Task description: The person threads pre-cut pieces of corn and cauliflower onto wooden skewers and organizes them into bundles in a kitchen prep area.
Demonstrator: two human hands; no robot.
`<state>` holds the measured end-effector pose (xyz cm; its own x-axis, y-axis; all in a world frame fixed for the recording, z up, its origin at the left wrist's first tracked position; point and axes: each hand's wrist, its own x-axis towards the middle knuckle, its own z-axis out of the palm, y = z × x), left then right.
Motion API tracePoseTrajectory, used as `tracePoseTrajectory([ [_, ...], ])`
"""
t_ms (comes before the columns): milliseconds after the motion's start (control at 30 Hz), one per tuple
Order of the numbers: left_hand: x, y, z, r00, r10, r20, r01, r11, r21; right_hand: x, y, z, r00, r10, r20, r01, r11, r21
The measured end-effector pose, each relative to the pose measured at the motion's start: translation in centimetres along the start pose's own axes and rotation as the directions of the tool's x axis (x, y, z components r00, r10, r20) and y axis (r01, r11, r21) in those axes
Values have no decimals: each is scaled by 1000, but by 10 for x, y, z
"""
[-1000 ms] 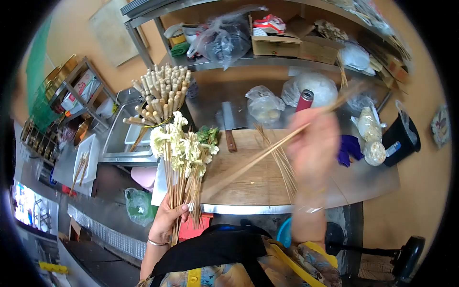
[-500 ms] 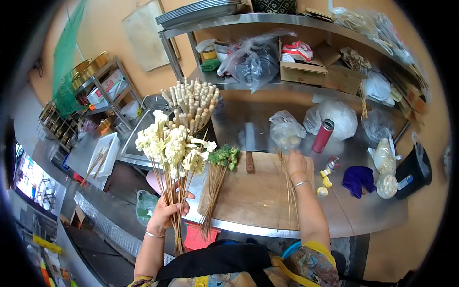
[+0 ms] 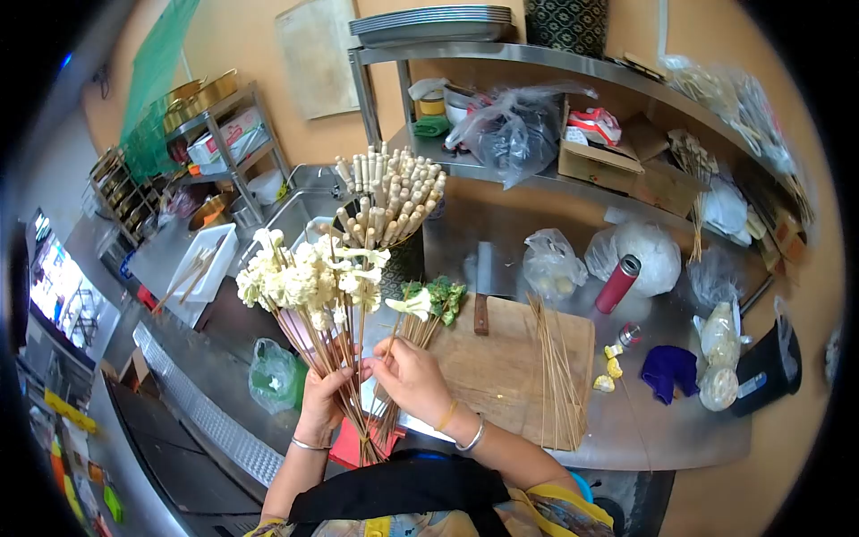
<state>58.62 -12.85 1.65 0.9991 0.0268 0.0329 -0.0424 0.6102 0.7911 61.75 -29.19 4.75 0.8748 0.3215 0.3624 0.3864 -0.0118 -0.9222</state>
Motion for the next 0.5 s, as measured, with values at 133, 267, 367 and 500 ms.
tracePoseTrajectory([
  [133,-6,6,8,998,39,-53,-38,999,27,-1,0,-1,972,187,145,-211,961,177],
  [267,-10,5,15,997,48,-59,-44,997,65,10,3,0,968,249,30,-247,928,278],
  [367,-13,6,21,997,47,-54,-43,997,58,11,-4,5,972,233,28,-231,931,282],
  [500,-16,0,15,992,99,-74,-86,984,156,14,17,15,999,52,-18,-45,960,277],
])
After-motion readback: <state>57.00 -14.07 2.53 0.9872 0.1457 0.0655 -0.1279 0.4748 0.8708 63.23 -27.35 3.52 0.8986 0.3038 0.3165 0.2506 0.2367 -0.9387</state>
